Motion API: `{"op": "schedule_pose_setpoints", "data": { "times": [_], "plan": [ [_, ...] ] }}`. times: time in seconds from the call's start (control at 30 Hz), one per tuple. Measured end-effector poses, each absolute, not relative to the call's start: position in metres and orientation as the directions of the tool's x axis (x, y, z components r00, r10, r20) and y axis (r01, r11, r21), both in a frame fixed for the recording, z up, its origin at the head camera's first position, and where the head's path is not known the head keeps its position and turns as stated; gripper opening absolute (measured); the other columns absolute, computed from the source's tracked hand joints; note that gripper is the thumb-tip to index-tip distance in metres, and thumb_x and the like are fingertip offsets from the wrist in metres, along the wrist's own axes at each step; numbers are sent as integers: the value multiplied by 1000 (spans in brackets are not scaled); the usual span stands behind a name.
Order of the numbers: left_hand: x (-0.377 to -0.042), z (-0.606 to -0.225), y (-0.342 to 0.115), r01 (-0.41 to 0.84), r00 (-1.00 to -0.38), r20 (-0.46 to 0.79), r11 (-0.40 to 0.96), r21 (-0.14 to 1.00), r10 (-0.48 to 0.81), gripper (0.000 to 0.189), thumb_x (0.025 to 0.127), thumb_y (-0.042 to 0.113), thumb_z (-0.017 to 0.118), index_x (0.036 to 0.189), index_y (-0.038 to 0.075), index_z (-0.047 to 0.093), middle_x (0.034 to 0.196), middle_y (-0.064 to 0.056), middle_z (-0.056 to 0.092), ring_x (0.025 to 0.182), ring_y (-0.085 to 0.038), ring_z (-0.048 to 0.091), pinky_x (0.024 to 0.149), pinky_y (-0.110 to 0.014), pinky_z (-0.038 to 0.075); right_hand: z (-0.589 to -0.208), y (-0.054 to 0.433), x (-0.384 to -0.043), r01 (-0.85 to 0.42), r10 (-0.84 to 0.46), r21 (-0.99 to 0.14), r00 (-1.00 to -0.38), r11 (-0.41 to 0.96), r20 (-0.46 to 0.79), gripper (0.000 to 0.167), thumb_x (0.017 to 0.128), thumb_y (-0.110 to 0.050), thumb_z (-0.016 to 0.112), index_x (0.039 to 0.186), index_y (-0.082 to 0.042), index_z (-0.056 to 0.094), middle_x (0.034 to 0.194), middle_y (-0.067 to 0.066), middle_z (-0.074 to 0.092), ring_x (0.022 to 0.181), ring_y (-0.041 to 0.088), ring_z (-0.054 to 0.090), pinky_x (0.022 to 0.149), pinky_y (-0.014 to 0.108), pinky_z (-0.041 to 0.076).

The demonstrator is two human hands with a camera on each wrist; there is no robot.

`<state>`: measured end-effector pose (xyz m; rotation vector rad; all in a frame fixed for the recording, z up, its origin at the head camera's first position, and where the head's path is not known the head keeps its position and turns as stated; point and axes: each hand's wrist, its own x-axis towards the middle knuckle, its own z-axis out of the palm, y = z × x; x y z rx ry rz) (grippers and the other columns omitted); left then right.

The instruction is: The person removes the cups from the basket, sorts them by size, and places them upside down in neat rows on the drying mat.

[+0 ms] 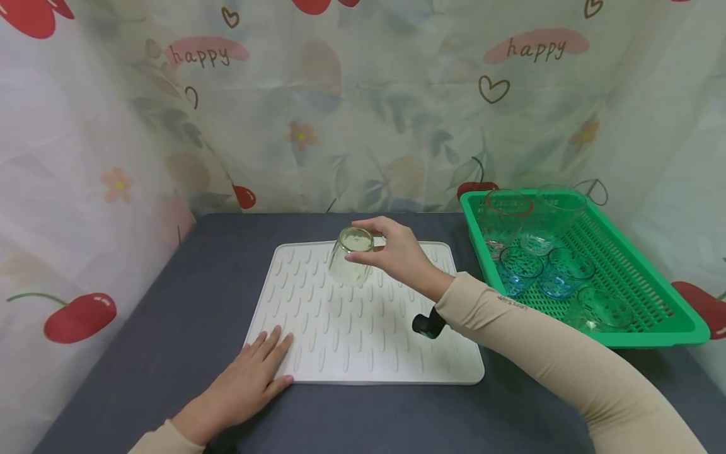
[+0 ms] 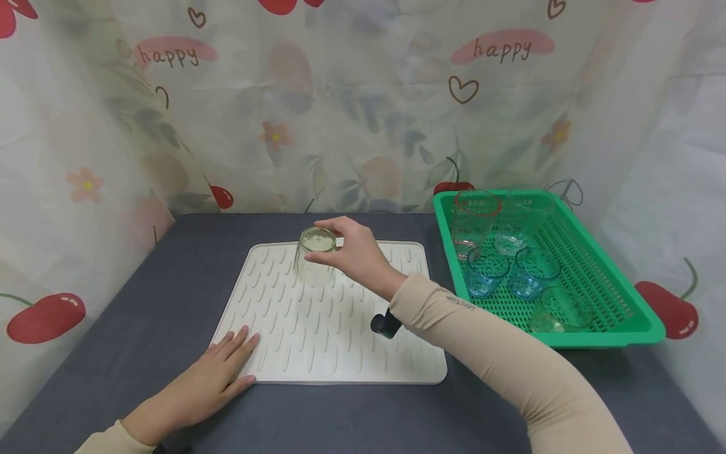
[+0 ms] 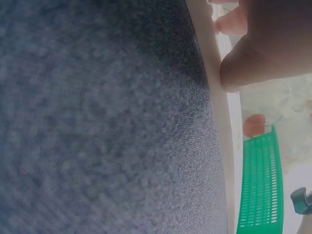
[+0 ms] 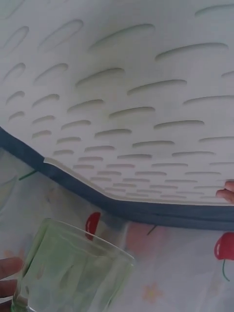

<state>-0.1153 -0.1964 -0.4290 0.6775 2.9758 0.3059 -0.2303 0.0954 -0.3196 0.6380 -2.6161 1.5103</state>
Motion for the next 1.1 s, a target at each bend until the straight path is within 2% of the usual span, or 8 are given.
{"op": "schedule_pose_setpoints", "data": {
  "times": [0.13, 0.23, 0.53, 0.77, 1.1],
  "plan": [
    [-117, -431, -196, 420, -900, -24, 882, 216, 435, 67, 95, 41, 58, 148, 5, 39, 154, -23, 32, 141, -45, 30, 108, -63, 29, -326, 85, -238, -374, -315, -800, -917, 469, 244, 58, 79, -29, 81, 132, -17, 59, 131, -1, 57, 123, 20, 54, 87, 32, 54],
    [-117, -432, -197, 421, -900, -20, 880, 220, 435, 67, 95, 41, 58, 148, 5, 39, 154, -23, 32, 140, -46, 30, 108, -63, 29, -331, 76, -244, -387, -315, -783, -914, 486, 257, 58, 79, -30, 80, 132, -17, 60, 131, -1, 58, 122, 20, 54, 89, 35, 52],
    [-117, -432, -198, 419, -900, -21, 879, 227, 434, 67, 94, 42, 58, 148, 7, 39, 154, -22, 32, 140, -46, 31, 108, -63, 29, -339, 48, -256, -401, -344, -769, -905, 498, 250, 59, 81, -31, 79, 133, -14, 58, 133, 1, 57, 122, 18, 54, 95, 35, 50],
    [-117, -431, -197, 408, -904, -29, 883, 233, 426, 67, 94, 43, 58, 149, 9, 38, 155, -21, 31, 141, -45, 29, 109, -62, 29, -348, 28, -268, -387, -323, -755, -915, 529, 243, 61, 81, -32, 79, 135, -14, 57, 135, 4, 56, 120, 20, 56, 95, 35, 50],
    [-116, -433, -199, 398, -908, -44, 889, 226, 417, 68, 95, 45, 56, 150, 10, 37, 156, -19, 30, 142, -43, 28, 109, -62, 28, -366, -4, -284, -366, -259, -741, -929, 563, 263, 60, 80, -29, 80, 133, -11, 59, 135, 6, 58, 125, 21, 54, 101, 32, 46]
  ]
}}
